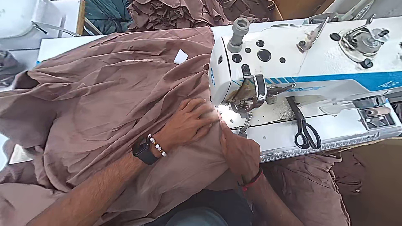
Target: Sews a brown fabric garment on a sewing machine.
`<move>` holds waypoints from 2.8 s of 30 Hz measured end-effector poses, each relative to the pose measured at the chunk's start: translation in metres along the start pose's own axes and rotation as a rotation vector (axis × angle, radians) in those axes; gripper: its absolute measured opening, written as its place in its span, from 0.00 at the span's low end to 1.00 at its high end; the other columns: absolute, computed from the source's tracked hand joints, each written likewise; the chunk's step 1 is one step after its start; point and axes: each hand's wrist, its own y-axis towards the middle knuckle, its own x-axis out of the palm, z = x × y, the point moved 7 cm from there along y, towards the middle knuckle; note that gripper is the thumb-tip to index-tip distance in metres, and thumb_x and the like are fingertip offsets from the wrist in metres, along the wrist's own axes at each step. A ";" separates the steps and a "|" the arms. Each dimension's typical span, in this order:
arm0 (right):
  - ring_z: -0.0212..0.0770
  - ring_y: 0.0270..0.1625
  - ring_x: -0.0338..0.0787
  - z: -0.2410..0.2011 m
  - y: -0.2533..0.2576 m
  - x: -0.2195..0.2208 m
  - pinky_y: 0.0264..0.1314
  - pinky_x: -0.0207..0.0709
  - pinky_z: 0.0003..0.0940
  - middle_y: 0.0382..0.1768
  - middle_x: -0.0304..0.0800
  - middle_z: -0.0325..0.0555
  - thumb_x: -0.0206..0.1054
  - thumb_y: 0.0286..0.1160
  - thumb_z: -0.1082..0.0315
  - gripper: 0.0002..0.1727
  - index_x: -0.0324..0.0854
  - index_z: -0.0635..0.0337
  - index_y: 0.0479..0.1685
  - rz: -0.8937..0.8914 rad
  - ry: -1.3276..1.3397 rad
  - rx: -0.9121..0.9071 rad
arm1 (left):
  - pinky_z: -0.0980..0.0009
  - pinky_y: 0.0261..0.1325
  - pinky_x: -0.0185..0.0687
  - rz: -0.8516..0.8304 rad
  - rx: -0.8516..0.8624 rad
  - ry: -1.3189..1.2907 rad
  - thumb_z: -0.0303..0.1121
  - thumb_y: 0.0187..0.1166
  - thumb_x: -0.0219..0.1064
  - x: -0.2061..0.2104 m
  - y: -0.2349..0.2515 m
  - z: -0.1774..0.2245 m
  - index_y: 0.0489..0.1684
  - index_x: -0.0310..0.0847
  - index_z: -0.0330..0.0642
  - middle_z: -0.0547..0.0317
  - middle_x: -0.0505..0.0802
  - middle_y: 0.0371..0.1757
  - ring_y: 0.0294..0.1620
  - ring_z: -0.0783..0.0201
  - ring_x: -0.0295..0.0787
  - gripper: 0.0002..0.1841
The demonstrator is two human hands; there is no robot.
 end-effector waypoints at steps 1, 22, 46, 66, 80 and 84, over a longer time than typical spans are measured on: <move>0.43 0.11 0.79 -0.001 0.006 0.002 0.11 0.65 0.39 0.11 0.80 0.39 0.57 0.82 0.59 0.21 0.91 0.47 0.65 -0.021 -0.020 0.006 | 0.48 0.81 0.59 0.002 0.017 0.009 0.49 0.87 0.55 -0.002 0.003 -0.005 0.64 0.90 0.69 0.64 0.89 0.69 0.80 0.51 0.71 0.18; 0.44 0.19 0.88 -0.003 0.028 0.016 0.16 0.75 0.41 0.24 0.88 0.42 0.54 0.88 0.54 0.17 0.87 0.52 0.48 0.052 -0.028 0.226 | 0.21 0.87 0.34 -0.103 -0.732 0.225 0.72 0.83 0.28 -0.031 -0.150 -0.008 0.94 0.57 0.61 0.62 0.63 0.95 0.95 0.43 0.51 0.43; 0.45 0.16 0.86 -0.005 0.008 0.010 0.17 0.75 0.43 0.18 0.88 0.43 0.55 0.84 0.61 0.20 0.93 0.54 0.60 0.015 0.155 0.131 | 0.55 0.90 0.58 0.024 -0.195 -0.031 0.44 0.90 0.46 0.008 -0.013 0.002 0.66 0.85 0.49 0.65 0.86 0.77 0.88 0.58 0.67 0.22; 0.49 0.62 0.84 0.007 -0.028 -0.002 0.58 0.75 0.50 0.60 0.90 0.45 0.54 0.87 0.46 0.23 0.91 0.41 0.65 0.086 0.187 0.096 | 0.50 0.85 0.67 0.126 -0.582 -0.124 0.44 0.87 0.52 -0.017 -0.005 0.001 0.59 0.89 0.47 0.61 0.91 0.69 0.83 0.55 0.75 0.20; 0.47 0.47 0.88 0.023 0.022 0.005 0.46 0.81 0.43 0.44 0.91 0.44 0.62 0.81 0.60 0.14 0.94 0.44 0.52 0.170 0.178 0.034 | 0.55 0.91 0.59 0.072 -0.227 -0.093 0.40 0.90 0.49 0.007 -0.007 0.003 0.74 0.84 0.58 0.72 0.85 0.78 0.89 0.60 0.66 0.21; 0.39 0.70 0.85 -0.011 0.008 0.008 0.68 0.74 0.45 0.65 0.92 0.28 0.59 0.83 0.66 0.18 0.92 0.38 0.61 0.184 0.194 -0.183 | 0.56 0.90 0.60 0.054 -0.205 -0.107 0.40 0.90 0.49 0.006 -0.006 -0.001 0.74 0.83 0.59 0.72 0.85 0.78 0.88 0.61 0.67 0.21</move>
